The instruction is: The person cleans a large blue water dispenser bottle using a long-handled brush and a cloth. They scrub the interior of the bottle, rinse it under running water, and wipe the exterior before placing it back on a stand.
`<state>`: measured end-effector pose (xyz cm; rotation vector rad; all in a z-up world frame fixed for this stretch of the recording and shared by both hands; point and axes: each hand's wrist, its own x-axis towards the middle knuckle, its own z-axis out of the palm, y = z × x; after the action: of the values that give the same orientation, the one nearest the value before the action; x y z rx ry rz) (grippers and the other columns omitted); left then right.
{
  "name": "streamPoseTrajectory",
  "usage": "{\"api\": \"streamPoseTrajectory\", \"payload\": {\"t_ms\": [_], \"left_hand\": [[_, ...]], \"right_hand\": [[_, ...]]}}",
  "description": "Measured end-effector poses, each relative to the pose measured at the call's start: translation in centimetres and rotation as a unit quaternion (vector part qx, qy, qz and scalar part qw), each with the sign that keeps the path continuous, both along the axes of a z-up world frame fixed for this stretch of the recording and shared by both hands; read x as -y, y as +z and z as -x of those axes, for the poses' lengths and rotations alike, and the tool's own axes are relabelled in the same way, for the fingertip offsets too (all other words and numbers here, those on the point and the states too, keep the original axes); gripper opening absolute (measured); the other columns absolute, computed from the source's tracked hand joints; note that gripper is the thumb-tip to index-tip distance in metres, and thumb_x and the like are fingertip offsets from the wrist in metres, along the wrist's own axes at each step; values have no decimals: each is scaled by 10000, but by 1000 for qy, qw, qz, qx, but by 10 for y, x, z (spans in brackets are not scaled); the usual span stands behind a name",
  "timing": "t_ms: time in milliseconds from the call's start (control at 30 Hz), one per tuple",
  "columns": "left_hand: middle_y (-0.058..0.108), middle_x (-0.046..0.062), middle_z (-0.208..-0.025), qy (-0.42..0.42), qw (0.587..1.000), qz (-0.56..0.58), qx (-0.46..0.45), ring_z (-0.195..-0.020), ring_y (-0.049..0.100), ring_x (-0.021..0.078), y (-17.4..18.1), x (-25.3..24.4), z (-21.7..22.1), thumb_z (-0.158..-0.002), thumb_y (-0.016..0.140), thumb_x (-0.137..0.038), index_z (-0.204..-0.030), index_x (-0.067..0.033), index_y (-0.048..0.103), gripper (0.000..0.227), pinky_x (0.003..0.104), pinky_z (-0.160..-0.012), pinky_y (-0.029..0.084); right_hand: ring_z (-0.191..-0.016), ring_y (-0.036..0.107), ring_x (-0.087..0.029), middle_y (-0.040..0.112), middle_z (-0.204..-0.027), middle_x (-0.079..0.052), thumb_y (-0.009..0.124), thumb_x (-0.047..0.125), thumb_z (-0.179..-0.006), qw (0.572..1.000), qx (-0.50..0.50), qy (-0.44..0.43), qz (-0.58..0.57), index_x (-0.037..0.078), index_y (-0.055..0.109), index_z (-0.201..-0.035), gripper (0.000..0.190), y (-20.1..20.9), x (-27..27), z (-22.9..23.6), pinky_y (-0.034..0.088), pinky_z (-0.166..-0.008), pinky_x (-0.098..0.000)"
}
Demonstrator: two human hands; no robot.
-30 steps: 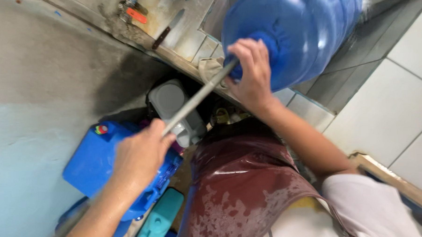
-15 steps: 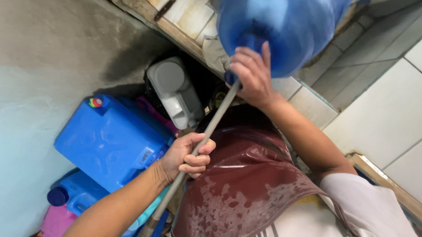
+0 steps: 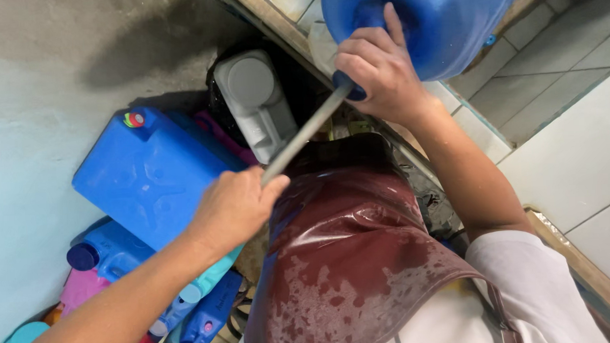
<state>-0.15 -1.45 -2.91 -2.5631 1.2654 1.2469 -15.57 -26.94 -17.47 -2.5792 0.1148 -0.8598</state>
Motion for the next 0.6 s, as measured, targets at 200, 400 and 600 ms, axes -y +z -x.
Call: {"api": "streamPoseTrajectory", "payload": {"t_ms": [200,400,600], "left_hand": [[664,204,-606,-163,964,42,205,-569,696,426,23,12,-41,-1046,539,-418,-871,-4,628,458,526,-526,562],[675,206,-606,-64,995,56,-47,-562,693,375,-11,7,-29,-965,582,-499,-754,-24,659,526,483,-548,552],[663,234,-658,-10,985,83,-152,-616,660,403,-29,-6,-13,-1004,581,-486,-756,-11,650,540,498,-557,540]], "right_hand": [[-1217,610,-268,674,-1171,-60,894,149,-820,999,-6,-42,19,82,629,-1136,418,6,-6,-23,241,-1307,-539],[-1148,610,-305,686,-1144,-76,884,99,-699,997,-5,-60,52,83,634,-1101,473,23,-14,-14,363,-1129,-527],[-1171,580,-318,670,-1194,-76,874,76,-695,999,1,-33,-12,55,619,-1128,503,24,-12,-2,416,-1015,-464]]}}
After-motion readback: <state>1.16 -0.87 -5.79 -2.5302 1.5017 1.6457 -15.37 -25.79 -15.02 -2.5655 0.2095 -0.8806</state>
